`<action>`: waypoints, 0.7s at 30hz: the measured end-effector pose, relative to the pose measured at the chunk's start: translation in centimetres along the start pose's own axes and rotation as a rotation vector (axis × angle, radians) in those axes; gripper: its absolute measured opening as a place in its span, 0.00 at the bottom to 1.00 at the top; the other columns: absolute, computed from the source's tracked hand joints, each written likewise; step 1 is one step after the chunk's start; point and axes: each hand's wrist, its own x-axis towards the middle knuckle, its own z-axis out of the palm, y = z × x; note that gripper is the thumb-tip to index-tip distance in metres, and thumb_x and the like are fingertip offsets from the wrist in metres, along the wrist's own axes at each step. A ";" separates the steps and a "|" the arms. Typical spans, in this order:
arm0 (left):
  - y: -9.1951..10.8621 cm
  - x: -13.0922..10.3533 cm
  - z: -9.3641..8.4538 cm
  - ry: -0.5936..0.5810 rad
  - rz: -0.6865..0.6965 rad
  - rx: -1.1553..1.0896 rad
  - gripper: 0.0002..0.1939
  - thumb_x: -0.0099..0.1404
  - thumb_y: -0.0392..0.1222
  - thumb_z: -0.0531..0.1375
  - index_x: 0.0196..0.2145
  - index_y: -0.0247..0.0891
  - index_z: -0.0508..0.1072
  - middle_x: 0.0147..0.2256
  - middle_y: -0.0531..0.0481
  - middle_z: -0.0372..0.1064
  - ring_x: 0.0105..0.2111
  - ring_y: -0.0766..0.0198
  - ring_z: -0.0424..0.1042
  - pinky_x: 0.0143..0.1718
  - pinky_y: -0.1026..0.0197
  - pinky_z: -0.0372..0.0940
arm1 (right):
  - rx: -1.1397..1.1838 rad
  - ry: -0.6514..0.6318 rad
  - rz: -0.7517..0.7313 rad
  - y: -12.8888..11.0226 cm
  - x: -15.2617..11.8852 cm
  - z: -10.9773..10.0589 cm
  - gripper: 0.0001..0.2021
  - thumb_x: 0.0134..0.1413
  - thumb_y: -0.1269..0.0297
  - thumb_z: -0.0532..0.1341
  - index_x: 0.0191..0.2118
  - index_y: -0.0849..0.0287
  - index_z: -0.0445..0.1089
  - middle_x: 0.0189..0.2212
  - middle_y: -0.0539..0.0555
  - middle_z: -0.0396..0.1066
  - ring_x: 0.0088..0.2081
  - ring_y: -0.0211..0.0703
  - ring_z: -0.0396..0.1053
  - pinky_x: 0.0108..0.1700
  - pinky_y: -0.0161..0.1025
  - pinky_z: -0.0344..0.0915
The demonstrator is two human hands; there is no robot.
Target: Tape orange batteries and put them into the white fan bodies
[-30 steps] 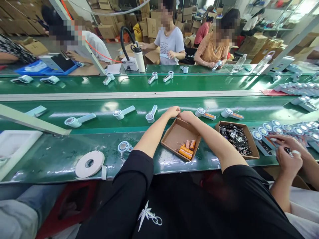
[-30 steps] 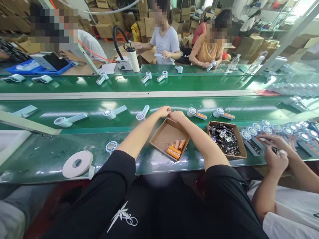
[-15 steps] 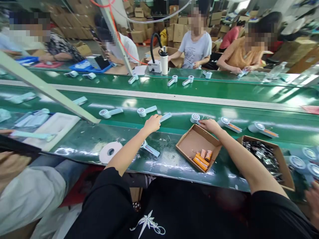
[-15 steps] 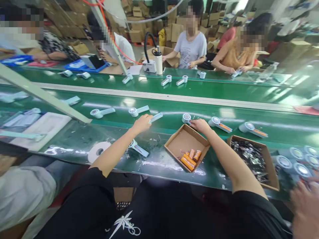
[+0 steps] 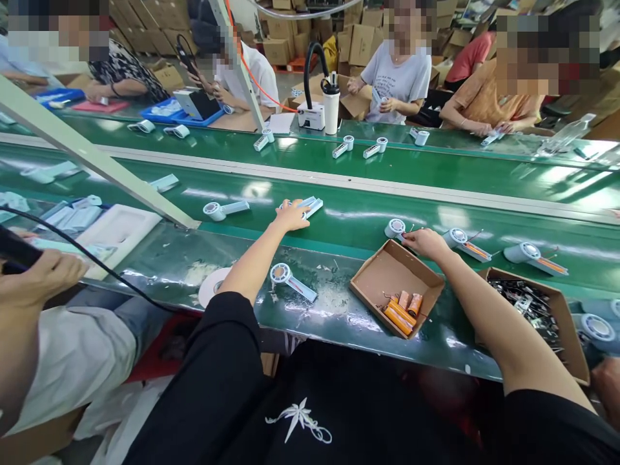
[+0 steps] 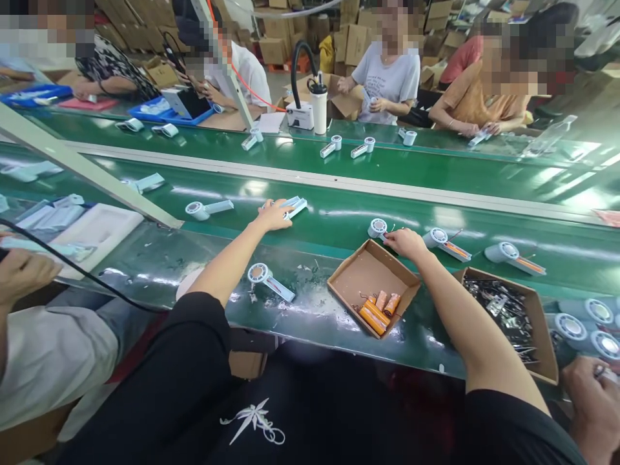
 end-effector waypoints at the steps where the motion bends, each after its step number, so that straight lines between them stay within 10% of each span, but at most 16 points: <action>1: 0.0 -0.1 -0.2 -0.009 0.010 0.000 0.35 0.60 0.53 0.63 0.66 0.54 0.71 0.74 0.44 0.49 0.68 0.27 0.49 0.63 0.23 0.57 | 0.006 0.000 0.006 0.1 -0.1 0.0 0.21 0.68 0.51 0.61 0.60 0.47 0.79 0.56 0.56 0.80 0.53 0.56 0.79 0.54 0.45 0.73; 10: 1.7 -9.8 -1.2 -0.160 0.500 0.024 0.22 0.56 0.44 0.67 0.50 0.55 0.82 0.71 0.53 0.60 0.72 0.39 0.50 0.69 0.34 0.54 | 0.041 0.016 0.021 1.3 -1.0 0.4 0.21 0.70 0.51 0.59 0.60 0.49 0.79 0.58 0.54 0.79 0.55 0.58 0.78 0.55 0.46 0.73; 17: -1.8 -13.1 -2.6 -0.475 0.449 -0.289 0.26 0.64 0.56 0.65 0.59 0.54 0.78 0.73 0.53 0.58 0.75 0.40 0.47 0.73 0.37 0.50 | 0.013 0.020 0.022 2.1 -0.8 0.6 0.20 0.68 0.51 0.60 0.57 0.49 0.81 0.53 0.56 0.81 0.50 0.59 0.80 0.51 0.47 0.74; 21: -9.2 -8.8 -3.4 0.004 0.011 -0.342 0.35 0.70 0.62 0.56 0.67 0.41 0.69 0.68 0.39 0.64 0.68 0.41 0.61 0.70 0.39 0.55 | 0.016 0.036 0.032 2.5 -1.0 0.7 0.19 0.67 0.52 0.60 0.56 0.49 0.82 0.53 0.56 0.82 0.48 0.58 0.80 0.49 0.47 0.74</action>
